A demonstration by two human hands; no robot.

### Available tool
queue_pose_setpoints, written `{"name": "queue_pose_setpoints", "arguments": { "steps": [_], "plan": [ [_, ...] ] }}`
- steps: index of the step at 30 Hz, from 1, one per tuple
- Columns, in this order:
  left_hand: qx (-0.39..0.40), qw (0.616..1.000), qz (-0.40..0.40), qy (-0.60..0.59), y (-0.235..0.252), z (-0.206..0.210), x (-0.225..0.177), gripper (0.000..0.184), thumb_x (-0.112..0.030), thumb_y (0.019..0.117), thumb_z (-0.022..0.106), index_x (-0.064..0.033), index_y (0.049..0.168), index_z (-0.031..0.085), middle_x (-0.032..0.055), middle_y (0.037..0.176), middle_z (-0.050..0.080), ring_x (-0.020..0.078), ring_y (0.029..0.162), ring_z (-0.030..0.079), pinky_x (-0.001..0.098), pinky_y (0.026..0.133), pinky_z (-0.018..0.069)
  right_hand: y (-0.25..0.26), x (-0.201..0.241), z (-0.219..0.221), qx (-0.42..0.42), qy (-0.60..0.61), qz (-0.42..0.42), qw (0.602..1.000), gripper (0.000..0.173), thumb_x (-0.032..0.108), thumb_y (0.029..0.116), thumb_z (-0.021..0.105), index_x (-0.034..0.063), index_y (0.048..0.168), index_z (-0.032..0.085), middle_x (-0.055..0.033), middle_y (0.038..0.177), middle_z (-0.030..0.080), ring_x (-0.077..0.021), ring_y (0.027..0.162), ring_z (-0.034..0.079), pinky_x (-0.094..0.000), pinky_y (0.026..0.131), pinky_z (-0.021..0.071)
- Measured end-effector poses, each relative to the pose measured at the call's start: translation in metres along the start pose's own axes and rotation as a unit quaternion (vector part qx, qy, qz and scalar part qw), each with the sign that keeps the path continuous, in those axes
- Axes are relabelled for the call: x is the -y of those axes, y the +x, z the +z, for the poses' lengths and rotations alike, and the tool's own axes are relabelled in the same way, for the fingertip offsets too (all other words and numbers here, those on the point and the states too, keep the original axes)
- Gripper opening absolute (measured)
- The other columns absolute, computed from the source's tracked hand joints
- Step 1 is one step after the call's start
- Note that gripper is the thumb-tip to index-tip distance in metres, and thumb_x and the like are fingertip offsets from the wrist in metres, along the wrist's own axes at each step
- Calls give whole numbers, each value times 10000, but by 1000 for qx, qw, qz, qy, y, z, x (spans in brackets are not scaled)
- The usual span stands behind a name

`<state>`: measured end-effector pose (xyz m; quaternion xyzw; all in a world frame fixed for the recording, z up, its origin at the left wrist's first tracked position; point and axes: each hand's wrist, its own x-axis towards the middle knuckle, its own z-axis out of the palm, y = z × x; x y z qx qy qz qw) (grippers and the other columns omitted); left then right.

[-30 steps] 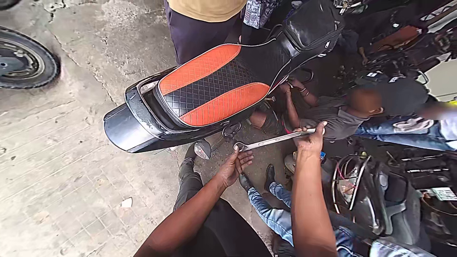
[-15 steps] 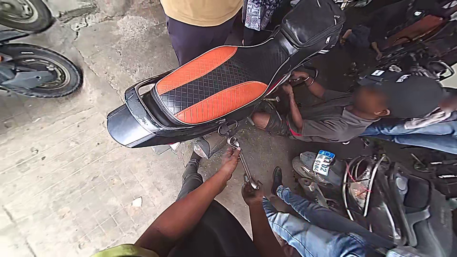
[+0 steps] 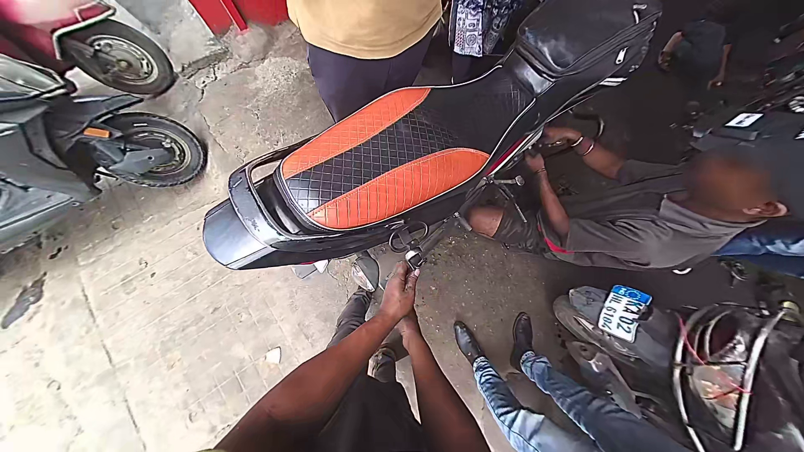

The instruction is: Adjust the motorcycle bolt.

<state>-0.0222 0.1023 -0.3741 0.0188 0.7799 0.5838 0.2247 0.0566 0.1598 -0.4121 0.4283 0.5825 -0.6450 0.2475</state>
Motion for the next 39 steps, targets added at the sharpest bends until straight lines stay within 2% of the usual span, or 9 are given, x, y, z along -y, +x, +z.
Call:
{"name": "queue_pose_setpoints", "arguments": {
  "steps": [5, 8, 12, 17, 22, 27, 31, 34, 39],
  "plan": [
    [10, 999, 38, 34, 3, -5, 9, 393, -242, 1070, 489, 36, 1340, 553, 199, 1267, 631, 232, 1181, 636, 390, 1056, 504, -12, 77, 3, -36, -14, -150, 988, 365, 112, 1093, 438, -113, 1357, 552, -227, 1296, 638, -176, 1174, 606, -289, 1054, 443],
    [-8, 998, 50, 39, 4, -3, 13, 402, -230, 1062, 508, 35, 1363, 548, 204, 1324, 612, 227, 1252, 604, 379, 1105, 475, -30, 123, 1, -8, -52, -129, 990, 294, 36, 1048, 497, -128, 1275, 587, -217, 1213, 664, -133, 1083, 619, -224, 989, 460],
    [-2, 996, 69, 48, 12, -10, 16, 423, -209, 1056, 519, 38, 1400, 525, 194, 1384, 589, 203, 1324, 556, 351, 1154, 429, -46, 175, -3, 18, 7, 1, 1000, 337, 2, 1089, 374, -114, 1378, 501, -229, 1366, 571, -174, 1223, 541, -262, 1075, 390],
    [45, 998, 45, -14, 9, -16, 8, 398, -181, 1055, 540, 36, 1388, 510, 166, 1316, 608, 168, 1210, 614, 322, 1073, 503, 79, 40, -24, 44, -291, -171, 940, 387, 263, 1046, 541, -21, 1287, 645, -223, 1269, 670, -309, 1230, 626, -484, 1085, 463],
    [180, 979, -7, 92, 0, -54, -18, 313, -252, 1051, 546, -9, 1231, 630, 99, 1120, 691, 128, 1014, 677, 328, 953, 556, 77, 12, -99, 81, -409, -97, 904, 548, 572, 1002, 557, 55, 1135, 681, -175, 1058, 708, -322, 1042, 680, -545, 952, 513],
    [176, 943, 194, 206, -8, -89, -37, 270, -251, 1034, 572, -26, 1102, 704, 88, 996, 738, 137, 912, 717, 343, 874, 599, 36, 16, -140, 62, -446, -141, 881, 627, 636, 984, 530, 34, 1042, 693, -184, 970, 697, -341, 1002, 673, -541, 915, 509],
    [149, 871, 402, 241, 15, -87, -77, 242, -270, 1017, 586, -65, 1127, 654, 74, 906, 693, 168, 869, 658, 331, 845, 549, 25, -5, -150, 54, -329, -241, 911, 631, 610, 942, 620, -15, 910, 696, -174, 847, 652, -309, 874, 638, -489, 837, 510],
    [177, 830, 460, 262, 46, -82, -112, 350, -354, 981, 645, -68, 1180, 609, 84, 978, 700, 186, 949, 648, 339, 910, 528, 17, -18, -154, 75, -254, -283, 922, 616, 622, 1015, 447, 53, 879, 641, -64, 671, 547, -187, 649, 556, -420, 636, 461],
    [303, 719, 476, 406, 88, -88, -136, 726, -568, 885, 700, -42, 1364, 554, 165, 1184, 668, 286, 1138, 631, 442, 1030, 499, -30, -4, -158, 29, -246, -253, 935, 633, 686, 999, 425, 103, 878, 644, -36, 637, 525, -186, 616, 549, -428, 600, 458]
  ]
}}
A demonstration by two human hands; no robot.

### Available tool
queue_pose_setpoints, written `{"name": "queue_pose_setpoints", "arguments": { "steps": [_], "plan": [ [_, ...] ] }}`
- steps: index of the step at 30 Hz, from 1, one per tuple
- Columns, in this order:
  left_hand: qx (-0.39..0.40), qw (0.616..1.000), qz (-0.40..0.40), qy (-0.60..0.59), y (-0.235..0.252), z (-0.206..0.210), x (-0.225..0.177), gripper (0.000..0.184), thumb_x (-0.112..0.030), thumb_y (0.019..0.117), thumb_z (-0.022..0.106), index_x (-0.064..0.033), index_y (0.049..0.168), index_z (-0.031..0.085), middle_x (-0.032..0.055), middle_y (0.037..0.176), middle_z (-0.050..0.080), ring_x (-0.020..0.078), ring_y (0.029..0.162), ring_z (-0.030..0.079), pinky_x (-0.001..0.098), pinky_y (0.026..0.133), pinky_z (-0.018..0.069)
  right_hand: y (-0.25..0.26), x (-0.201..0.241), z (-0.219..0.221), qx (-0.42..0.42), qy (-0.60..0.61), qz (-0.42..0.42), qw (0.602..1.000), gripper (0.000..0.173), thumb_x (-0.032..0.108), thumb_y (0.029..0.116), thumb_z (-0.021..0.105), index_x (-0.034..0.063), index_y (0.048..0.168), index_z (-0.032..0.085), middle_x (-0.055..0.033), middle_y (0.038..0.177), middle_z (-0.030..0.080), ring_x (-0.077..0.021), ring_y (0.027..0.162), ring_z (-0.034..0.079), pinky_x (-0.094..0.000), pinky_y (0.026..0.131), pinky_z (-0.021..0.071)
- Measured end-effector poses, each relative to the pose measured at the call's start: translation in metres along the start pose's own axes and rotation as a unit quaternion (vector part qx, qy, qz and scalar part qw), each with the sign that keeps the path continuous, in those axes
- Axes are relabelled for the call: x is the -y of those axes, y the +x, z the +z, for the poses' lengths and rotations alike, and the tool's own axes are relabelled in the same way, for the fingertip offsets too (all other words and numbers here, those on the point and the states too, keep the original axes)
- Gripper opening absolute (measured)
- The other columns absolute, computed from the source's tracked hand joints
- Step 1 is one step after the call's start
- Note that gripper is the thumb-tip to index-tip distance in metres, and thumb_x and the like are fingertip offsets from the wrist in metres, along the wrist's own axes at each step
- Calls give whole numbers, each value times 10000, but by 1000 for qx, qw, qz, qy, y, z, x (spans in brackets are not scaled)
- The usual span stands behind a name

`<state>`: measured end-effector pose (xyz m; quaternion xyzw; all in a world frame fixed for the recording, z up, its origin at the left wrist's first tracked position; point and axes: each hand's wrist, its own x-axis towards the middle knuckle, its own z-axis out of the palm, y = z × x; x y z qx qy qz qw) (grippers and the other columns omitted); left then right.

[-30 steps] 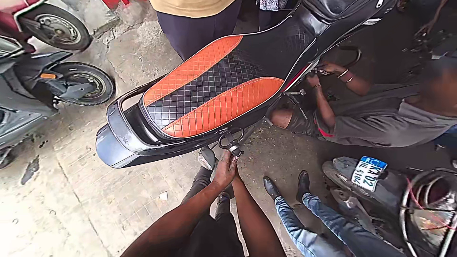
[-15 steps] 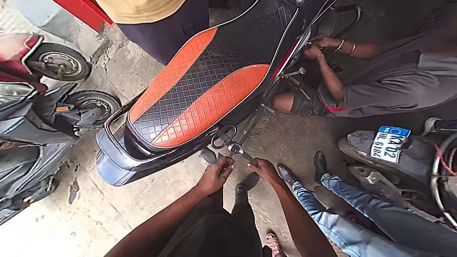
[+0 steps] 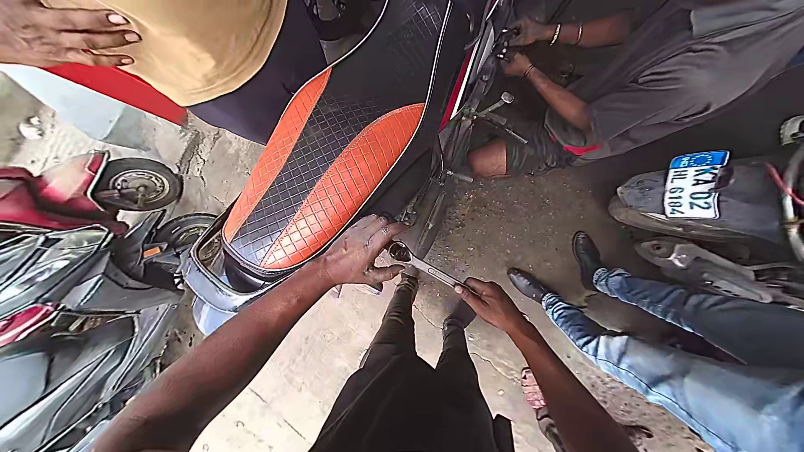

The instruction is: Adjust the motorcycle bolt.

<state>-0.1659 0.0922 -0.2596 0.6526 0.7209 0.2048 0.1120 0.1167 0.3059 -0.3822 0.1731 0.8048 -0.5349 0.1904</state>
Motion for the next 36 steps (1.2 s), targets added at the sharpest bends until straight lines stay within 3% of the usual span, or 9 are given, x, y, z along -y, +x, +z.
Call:
{"name": "queue_pose_setpoints", "arguments": {
  "steps": [3, 10, 15, 20, 25, 27, 29, 32, 36],
  "plan": [
    [39, 999, -9, 14, -1, 1, 9, 868, -624, 851, 706, -38, 1454, 495, 184, 1348, 611, 310, 1328, 539, 468, 1176, 379, -17, 15, -2, -36, -39, 13, 998, 684, 754, 956, 417, 116, 804, 612, -27, 594, 501, -195, 592, 552, -433, 578, 449],
    [-149, 942, -252, -164, -38, 12, -23, 549, -307, 1040, 483, 48, 1456, 436, 205, 1426, 553, 240, 1344, 537, 420, 1149, 441, -28, -9, 34, -185, 184, -139, 955, 565, 623, 927, 645, 132, 656, 572, 70, 519, 447, -20, 466, 405, -254, 461, 351],
    [-146, 912, -382, -39, -31, 14, -57, 576, -124, 902, 619, -1, 1449, 489, 215, 1432, 552, 328, 1352, 525, 465, 1146, 423, -50, 18, 52, -211, 346, -101, 909, 383, 479, 972, 635, 156, 766, 615, 110, 552, 447, 3, 470, 415, -202, 468, 374],
    [-340, 757, -493, -261, -27, 36, -84, 546, -23, 896, 623, 49, 1406, 441, 201, 1361, 574, 205, 1221, 602, 342, 1013, 525, -79, 32, 60, -237, 392, -61, 887, 382, 441, 1008, 574, 160, 750, 580, 79, 527, 403, -28, 423, 373, -209, 416, 341],
    [-492, 586, -534, -359, 0, 53, -84, 473, 100, 880, 631, 52, 1327, 487, 190, 1223, 624, 198, 1072, 642, 339, 920, 548, -128, 18, 65, -253, 365, -45, 895, 372, 407, 1015, 561, 158, 738, 571, 77, 517, 393, -34, 414, 365, -210, 412, 336],
    [-493, 606, -509, -363, 2, 53, -78, 424, 82, 887, 650, 39, 1280, 497, 148, 1079, 665, 171, 947, 675, 331, 850, 578, -149, 6, 64, -252, 347, -37, 903, 365, 388, 1019, 559, 147, 745, 579, 71, 514, 402, -40, 415, 372, -218, 411, 341],
    [-432, 708, -479, -287, -4, 56, -79, 359, 10, 904, 651, 17, 1247, 548, 82, 970, 695, 151, 883, 687, 344, 834, 578, -170, -4, 64, -254, 331, -22, 909, 334, 338, 1013, 558, 152, 736, 581, 81, 499, 418, -28, 409, 386, -212, 411, 349],
    [-312, 857, -399, -95, -21, 71, -86, 290, -7, 913, 548, -13, 1175, 673, 120, 1079, 717, 260, 1056, 671, 417, 965, 530, -195, -16, 65, -248, 315, -13, 916, 327, 282, 1030, 553, 152, 731, 571, 88, 499, 428, -22, 412, 389, -215, 423, 353],
    [-217, 927, -306, -14, -48, 78, -84, 279, -72, 1012, 461, -48, 1155, 700, 116, 1167, 724, 282, 1212, 633, 404, 1076, 479, -214, -30, 72, -265, 298, -9, 917, 352, 265, 1029, 563, 143, 699, 566, 83, 490, 429, -26, 416, 397, -222, 431, 358]
  ]
}}
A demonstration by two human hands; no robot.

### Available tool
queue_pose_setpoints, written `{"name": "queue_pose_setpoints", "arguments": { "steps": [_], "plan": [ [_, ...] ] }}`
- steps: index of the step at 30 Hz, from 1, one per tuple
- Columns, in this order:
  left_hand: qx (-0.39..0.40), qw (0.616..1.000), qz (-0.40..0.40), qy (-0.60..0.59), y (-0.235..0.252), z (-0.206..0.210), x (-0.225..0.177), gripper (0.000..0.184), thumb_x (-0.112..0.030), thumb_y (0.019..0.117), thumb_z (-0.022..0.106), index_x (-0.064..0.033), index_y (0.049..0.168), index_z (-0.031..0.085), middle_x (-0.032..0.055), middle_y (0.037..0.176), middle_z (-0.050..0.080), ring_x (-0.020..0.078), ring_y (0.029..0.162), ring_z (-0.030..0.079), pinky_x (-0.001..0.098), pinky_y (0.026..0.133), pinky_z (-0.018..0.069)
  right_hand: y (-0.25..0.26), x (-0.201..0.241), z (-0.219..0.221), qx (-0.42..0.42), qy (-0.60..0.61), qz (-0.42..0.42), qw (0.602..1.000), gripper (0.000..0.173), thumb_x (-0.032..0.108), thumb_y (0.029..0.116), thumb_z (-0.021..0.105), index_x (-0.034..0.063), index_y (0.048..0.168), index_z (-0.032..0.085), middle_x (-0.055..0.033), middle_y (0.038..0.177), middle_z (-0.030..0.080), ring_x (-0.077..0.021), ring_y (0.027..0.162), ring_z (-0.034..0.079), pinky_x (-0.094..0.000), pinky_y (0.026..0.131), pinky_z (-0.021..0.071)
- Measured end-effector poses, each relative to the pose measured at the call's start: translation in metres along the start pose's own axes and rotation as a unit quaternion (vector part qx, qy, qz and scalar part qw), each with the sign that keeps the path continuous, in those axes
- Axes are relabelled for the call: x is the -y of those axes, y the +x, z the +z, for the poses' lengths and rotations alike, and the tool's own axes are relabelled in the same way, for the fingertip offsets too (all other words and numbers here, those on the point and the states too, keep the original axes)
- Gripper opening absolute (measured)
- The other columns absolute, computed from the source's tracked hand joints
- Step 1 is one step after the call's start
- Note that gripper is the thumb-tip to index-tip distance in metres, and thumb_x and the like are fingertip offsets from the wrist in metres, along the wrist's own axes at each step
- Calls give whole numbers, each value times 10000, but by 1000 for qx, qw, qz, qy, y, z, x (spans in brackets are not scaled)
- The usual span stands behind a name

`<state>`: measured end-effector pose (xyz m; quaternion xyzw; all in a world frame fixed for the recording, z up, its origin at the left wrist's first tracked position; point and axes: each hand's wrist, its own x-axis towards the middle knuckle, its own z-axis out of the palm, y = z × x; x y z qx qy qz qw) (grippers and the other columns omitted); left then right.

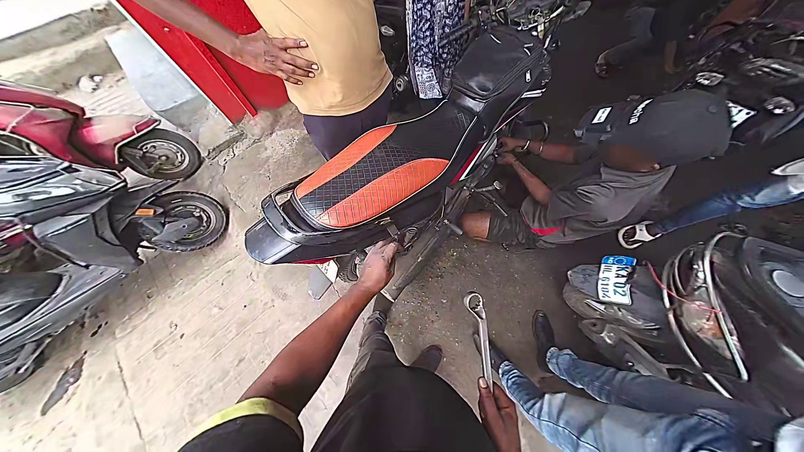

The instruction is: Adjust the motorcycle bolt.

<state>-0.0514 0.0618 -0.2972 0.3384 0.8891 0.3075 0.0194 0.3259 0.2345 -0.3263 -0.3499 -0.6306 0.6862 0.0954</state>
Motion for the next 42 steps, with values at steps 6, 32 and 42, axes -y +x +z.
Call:
{"name": "queue_pose_setpoints", "arguments": {
  "steps": [6, 32, 42],
  "plan": [
    [28, 999, -40, 8, 3, -6, -13, 306, -120, 996, 531, -38, 1258, 665, 122, 1257, 697, 268, 1265, 609, 396, 1118, 451, 7, -8, 13, -23, -20, 32, 999, 379, 359, 1008, 586, 119, 714, 575, 49, 508, 405, -65, 426, 381, -253, 431, 343],
    [218, 968, 98, -76, 120, -45, 8, 349, -272, 1050, 465, -16, 1114, 694, 162, 1111, 690, 319, 1132, 638, 488, 1035, 473, 94, 100, 222, -143, 98, 0, 985, 188, 183, 1050, 554, 10, 1001, 609, -36, 651, 553, -120, 504, 539, -271, 481, 503],
    [525, 671, 514, 104, 153, 13, -14, 517, -490, 1057, 414, -58, 1070, 698, 167, 1080, 708, 356, 1112, 655, 566, 1003, 472, 178, 80, 269, -232, 363, 214, 877, 145, 173, 1090, 447, 78, 1129, 549, 11, 640, 451, -62, 432, 358, -210, 381, 305]
  ]
}}
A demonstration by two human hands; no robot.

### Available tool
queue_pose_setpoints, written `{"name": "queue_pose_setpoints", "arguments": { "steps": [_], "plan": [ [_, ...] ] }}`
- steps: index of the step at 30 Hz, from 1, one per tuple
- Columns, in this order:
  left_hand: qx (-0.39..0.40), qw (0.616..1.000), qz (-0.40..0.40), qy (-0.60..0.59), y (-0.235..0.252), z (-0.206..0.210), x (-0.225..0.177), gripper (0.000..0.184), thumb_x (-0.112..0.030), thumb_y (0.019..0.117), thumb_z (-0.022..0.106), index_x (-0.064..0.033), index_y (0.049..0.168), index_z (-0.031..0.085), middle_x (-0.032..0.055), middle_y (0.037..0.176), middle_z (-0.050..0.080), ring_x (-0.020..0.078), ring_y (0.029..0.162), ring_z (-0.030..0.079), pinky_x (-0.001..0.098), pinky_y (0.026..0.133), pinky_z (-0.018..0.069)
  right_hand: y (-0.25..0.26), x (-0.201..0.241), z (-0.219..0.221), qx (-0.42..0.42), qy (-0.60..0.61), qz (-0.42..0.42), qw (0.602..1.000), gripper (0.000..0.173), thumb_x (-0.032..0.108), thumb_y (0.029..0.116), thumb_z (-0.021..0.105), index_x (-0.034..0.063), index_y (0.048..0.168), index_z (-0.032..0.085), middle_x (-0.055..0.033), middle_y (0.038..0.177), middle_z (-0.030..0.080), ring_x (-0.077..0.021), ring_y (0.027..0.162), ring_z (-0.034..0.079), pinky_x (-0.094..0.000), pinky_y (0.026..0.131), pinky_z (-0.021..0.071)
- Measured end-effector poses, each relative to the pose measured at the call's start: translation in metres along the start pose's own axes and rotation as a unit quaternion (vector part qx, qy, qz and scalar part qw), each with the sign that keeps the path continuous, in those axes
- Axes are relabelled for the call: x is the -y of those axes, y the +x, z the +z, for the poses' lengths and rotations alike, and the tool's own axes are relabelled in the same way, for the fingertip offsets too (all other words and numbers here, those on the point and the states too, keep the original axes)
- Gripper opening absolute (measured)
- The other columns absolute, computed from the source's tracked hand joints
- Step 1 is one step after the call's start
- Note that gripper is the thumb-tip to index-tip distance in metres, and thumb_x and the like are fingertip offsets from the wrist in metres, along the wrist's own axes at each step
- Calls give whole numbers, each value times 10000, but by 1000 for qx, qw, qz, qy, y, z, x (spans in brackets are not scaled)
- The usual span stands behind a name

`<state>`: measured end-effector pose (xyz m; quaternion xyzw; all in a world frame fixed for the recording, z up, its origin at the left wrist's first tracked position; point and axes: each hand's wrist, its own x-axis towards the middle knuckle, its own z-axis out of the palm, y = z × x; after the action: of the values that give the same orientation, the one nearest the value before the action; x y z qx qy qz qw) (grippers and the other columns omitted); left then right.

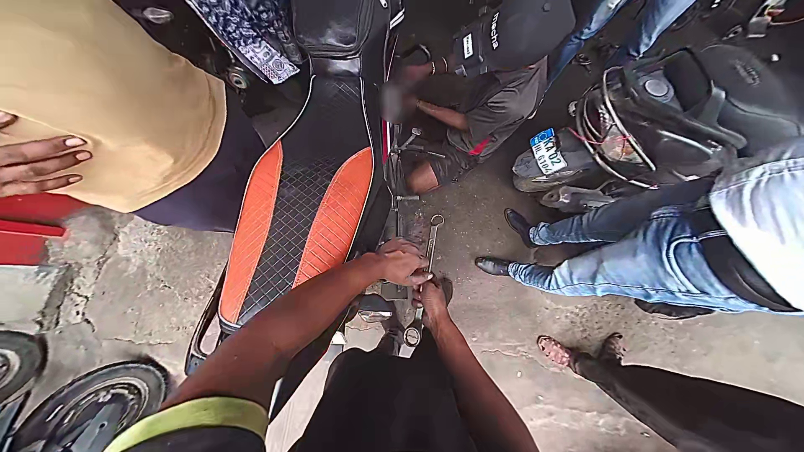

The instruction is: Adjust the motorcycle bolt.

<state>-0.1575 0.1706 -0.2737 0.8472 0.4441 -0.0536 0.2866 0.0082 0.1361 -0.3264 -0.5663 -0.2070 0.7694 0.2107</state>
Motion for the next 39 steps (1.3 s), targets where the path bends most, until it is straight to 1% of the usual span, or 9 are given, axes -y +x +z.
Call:
{"name": "queue_pose_setpoints", "arguments": {
  "steps": [3, 5, 6, 8, 14, 18, 26, 30, 39],
  "plan": [
    [171, 975, 113, 83, 7, -9, 9, 549, -619, 934, 591, -103, 1017, 758, 128, 998, 738, 345, 1021, 688, 572, 957, 492, 11, -17, -25, 3, -6, 23, 1000, 173, 213, 1076, 507, 85, 1175, 567, 16, 648, 452, -57, 440, 356, -211, 389, 302],
    [263, 947, 137, 123, 14, -16, 11, 609, -693, 841, 658, -109, 982, 760, 108, 950, 735, 325, 968, 695, 559, 871, 518, 15, -28, -37, 11, -21, 28, 999, 179, 226, 1074, 519, 89, 1184, 553, 19, 637, 423, -61, 436, 340, -220, 388, 300],
    [304, 933, 137, 133, 18, -20, 11, 626, -690, 825, 679, -90, 987, 755, 116, 986, 731, 326, 996, 691, 552, 875, 520, 14, -29, -39, 18, -22, 31, 999, 181, 224, 1076, 515, 83, 1185, 548, 18, 635, 419, -63, 434, 340, -221, 387, 302],
    [372, 908, 125, 150, 28, -23, 9, 605, -632, 825, 706, -50, 990, 740, 144, 1074, 712, 341, 1068, 667, 556, 908, 510, 11, -28, -40, 28, -13, 42, 999, 162, 216, 1075, 516, 77, 1153, 547, 15, 627, 423, -60, 427, 332, -215, 381, 290],
    [479, 854, 119, 162, 47, -17, 6, 440, -505, 858, 699, -95, 1013, 743, 132, 1049, 715, 328, 1029, 674, 569, 856, 518, 20, -39, -50, 34, -56, 8, 998, 184, 233, 1026, 584, 72, 1111, 612, -3, 622, 453, -90, 454, 394, -249, 413, 334],
    [508, 840, 81, 172, 51, -13, 3, 541, -552, 860, 687, -106, 1166, 706, 147, 1114, 713, 346, 1078, 674, 585, 894, 520, 24, -41, -66, 25, -75, -12, 997, 222, 277, 1000, 619, 78, 1098, 624, -8, 637, 473, -99, 465, 415, -266, 429, 363],
    [513, 838, 90, 165, 53, -8, 2, 608, -552, 841, 719, -69, 1208, 695, 182, 1146, 703, 373, 1123, 657, 603, 935, 504, 29, -52, -97, -28, -88, -9, 996, 256, 299, 978, 658, 78, 1105, 635, -23, 680, 515, -120, 511, 448, -304, 471, 387],
    [481, 853, 117, 167, 50, -11, 2, 538, -557, 803, 731, -60, 1008, 731, 161, 1015, 714, 358, 1018, 679, 591, 875, 518, 26, -60, -101, -42, -62, 9, 997, 249, 299, 986, 658, 78, 1099, 635, -27, 665, 507, -121, 492, 437, -297, 450, 373],
    [477, 854, 111, 175, 53, -17, -3, 564, -570, 807, 740, -32, 973, 719, 169, 956, 705, 367, 959, 684, 593, 840, 529, 22, -85, -101, -52, -27, 44, 997, 248, 307, 971, 684, 82, 1056, 620, -15, 624, 476, -113, 464, 422, -285, 426, 363]
  ]
}}
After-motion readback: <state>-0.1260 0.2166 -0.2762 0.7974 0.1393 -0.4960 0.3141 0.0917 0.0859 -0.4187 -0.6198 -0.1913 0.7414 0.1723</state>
